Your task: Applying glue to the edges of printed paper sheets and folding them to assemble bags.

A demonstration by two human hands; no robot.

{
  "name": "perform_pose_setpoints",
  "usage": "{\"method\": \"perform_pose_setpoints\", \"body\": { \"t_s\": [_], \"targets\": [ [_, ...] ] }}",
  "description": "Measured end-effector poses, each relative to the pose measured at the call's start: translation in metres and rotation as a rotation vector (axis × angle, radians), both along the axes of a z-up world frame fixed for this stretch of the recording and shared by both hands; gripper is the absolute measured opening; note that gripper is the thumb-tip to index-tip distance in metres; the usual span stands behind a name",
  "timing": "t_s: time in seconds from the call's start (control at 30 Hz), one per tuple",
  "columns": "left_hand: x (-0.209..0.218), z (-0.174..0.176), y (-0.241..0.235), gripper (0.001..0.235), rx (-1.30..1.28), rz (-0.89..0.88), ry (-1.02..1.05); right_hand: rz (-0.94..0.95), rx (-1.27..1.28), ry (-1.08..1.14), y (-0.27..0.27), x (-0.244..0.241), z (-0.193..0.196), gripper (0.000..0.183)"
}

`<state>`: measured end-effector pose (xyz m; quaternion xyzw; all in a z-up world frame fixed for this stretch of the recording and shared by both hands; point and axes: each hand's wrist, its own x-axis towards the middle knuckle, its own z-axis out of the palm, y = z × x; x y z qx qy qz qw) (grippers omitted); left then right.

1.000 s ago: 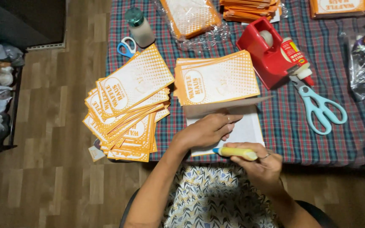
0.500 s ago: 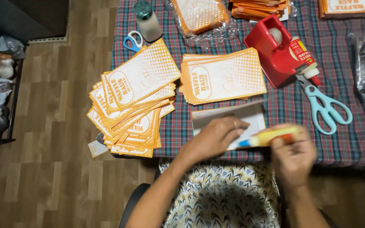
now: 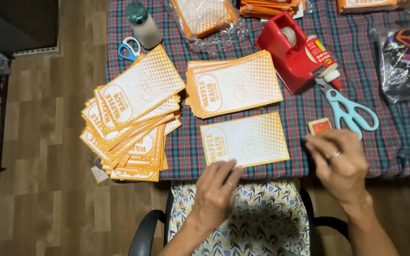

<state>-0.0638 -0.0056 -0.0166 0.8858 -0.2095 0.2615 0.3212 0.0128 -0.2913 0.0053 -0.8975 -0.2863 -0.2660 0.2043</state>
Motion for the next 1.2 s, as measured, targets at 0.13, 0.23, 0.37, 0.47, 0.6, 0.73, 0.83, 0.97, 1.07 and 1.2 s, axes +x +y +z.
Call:
{"method": "perform_pose_setpoints", "body": {
  "t_s": [0.13, 0.23, 0.37, 0.47, 0.6, 0.73, 0.83, 0.97, 1.07, 1.2],
  "targets": [
    [0.002, -0.003, 0.017, 0.053, 0.040, 0.014, 0.033, 0.314, 0.097, 0.137, 0.019, -0.008, 0.000, 0.035],
    [0.004, -0.002, 0.020, 0.039, 0.028, -0.013, 0.036, 0.441, 0.090, 0.232, 0.026, -0.008, 0.003, 0.039],
    [0.002, -0.002, 0.019, 0.041, 0.017, 0.011, 0.063, 0.455, 0.116, 0.233, 0.029, -0.007, 0.001, 0.031],
    [0.002, -0.001, 0.019, 0.038, 0.007, 0.006, 0.056, 0.447, 0.101, 0.220, 0.029, -0.008, 0.000, 0.031],
    [0.001, -0.002, 0.019, 0.035, -0.006, 0.015, 0.063, 0.449, 0.107, 0.218, 0.030, -0.008, 0.001, 0.030],
    [0.000, -0.004, 0.018, 0.036, -0.014, 0.026, 0.061, 0.429, 0.089, 0.214, 0.029, -0.005, 0.001, 0.028],
    [-0.001, -0.005, 0.019, 0.037, -0.018, 0.023, 0.069, 0.427, 0.100, 0.282, 0.026, 0.002, 0.004, 0.029],
    [-0.002, -0.005, 0.020, 0.040, -0.034, 0.018, 0.075, 0.430, 0.039, 0.393, 0.033, 0.017, 0.023, 0.020],
    [-0.001, -0.003, 0.020, 0.037, -0.047, 0.020, 0.080, 0.395, -0.123, 0.417, 0.030, 0.030, 0.027, 0.035],
    [-0.001, -0.001, 0.021, 0.037, -0.073, 0.020, 0.107, 0.311, -0.346, 0.523, 0.026, 0.044, 0.026, 0.085]
  ]
}}
